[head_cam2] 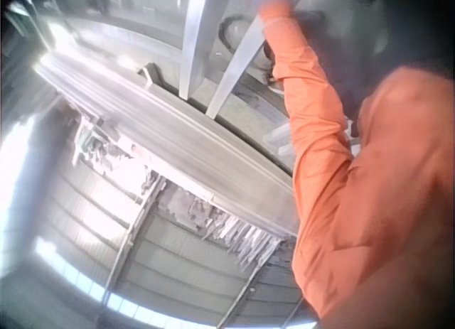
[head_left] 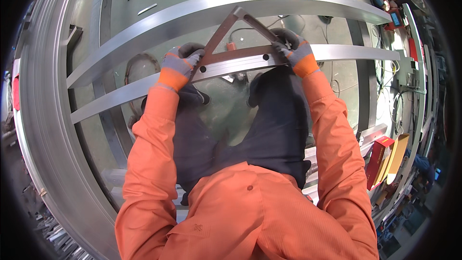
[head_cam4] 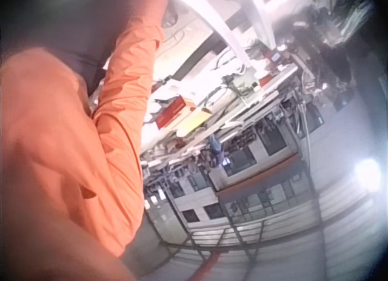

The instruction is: The person drills multiple holes into a curved metal bar using a cordless drill while seated on the floor. They then use a square tool to measure and mark the bar, and finally measure the bar with a tape measure.

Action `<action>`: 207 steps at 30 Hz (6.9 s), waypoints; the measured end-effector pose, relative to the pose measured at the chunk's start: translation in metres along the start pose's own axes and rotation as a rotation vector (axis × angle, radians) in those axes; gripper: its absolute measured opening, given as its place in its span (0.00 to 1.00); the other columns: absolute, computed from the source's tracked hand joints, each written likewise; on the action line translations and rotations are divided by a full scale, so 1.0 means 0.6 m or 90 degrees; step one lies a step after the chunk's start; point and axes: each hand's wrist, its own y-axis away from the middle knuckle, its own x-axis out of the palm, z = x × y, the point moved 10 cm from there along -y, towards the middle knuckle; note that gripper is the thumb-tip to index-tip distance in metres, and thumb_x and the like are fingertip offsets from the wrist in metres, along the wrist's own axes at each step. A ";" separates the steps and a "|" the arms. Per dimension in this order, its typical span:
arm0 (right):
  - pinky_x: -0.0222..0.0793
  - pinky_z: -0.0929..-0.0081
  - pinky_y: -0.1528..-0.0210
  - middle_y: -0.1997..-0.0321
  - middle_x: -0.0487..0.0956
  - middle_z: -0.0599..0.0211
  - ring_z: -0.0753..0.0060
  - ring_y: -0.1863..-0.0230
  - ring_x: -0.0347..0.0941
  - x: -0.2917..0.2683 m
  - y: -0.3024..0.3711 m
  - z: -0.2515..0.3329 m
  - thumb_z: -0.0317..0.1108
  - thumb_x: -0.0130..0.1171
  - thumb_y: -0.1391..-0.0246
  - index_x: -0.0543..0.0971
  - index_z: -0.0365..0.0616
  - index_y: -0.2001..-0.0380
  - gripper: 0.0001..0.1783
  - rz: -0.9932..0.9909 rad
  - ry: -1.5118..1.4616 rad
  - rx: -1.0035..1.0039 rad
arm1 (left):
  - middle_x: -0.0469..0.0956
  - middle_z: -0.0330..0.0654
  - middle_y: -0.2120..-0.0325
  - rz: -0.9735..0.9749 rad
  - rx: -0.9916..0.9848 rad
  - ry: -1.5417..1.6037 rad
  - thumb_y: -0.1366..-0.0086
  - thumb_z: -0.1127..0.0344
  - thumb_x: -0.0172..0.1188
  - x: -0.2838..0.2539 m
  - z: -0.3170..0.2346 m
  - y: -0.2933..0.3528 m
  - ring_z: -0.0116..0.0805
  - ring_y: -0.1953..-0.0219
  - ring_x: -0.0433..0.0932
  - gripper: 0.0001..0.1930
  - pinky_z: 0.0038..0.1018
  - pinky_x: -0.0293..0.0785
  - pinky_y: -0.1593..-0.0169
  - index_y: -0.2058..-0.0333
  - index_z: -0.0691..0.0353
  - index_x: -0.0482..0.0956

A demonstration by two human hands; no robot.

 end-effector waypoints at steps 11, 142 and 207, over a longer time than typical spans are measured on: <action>0.77 0.63 0.49 0.55 0.88 0.56 0.54 0.55 0.83 0.006 -0.003 -0.007 0.41 0.71 0.40 0.84 0.45 0.46 0.21 -0.011 0.044 -0.019 | 0.89 0.45 0.66 -0.061 0.047 -0.060 0.34 0.66 0.69 -0.011 0.011 -0.008 0.28 0.66 0.81 0.10 0.28 0.78 0.56 0.57 0.65 0.88; 0.73 0.56 0.40 0.49 0.85 0.57 0.47 0.46 0.79 0.007 -0.003 -0.017 0.44 0.68 0.43 0.82 0.58 0.43 0.24 -0.068 0.184 -0.029 | 0.58 0.40 0.24 0.486 0.521 -1.282 0.31 0.56 0.61 0.268 -0.198 -0.037 0.52 0.26 0.65 0.35 0.64 0.63 0.30 0.31 0.05 0.64; 0.75 0.55 0.44 0.56 0.86 0.56 0.47 0.49 0.81 0.261 0.107 0.153 0.46 0.62 0.40 0.85 0.48 0.55 0.17 0.015 0.090 0.093 | 0.60 0.57 0.25 0.461 0.468 -1.220 0.31 0.43 0.63 0.268 -0.194 -0.043 0.58 0.27 0.66 0.42 0.57 0.49 0.22 0.22 0.40 0.56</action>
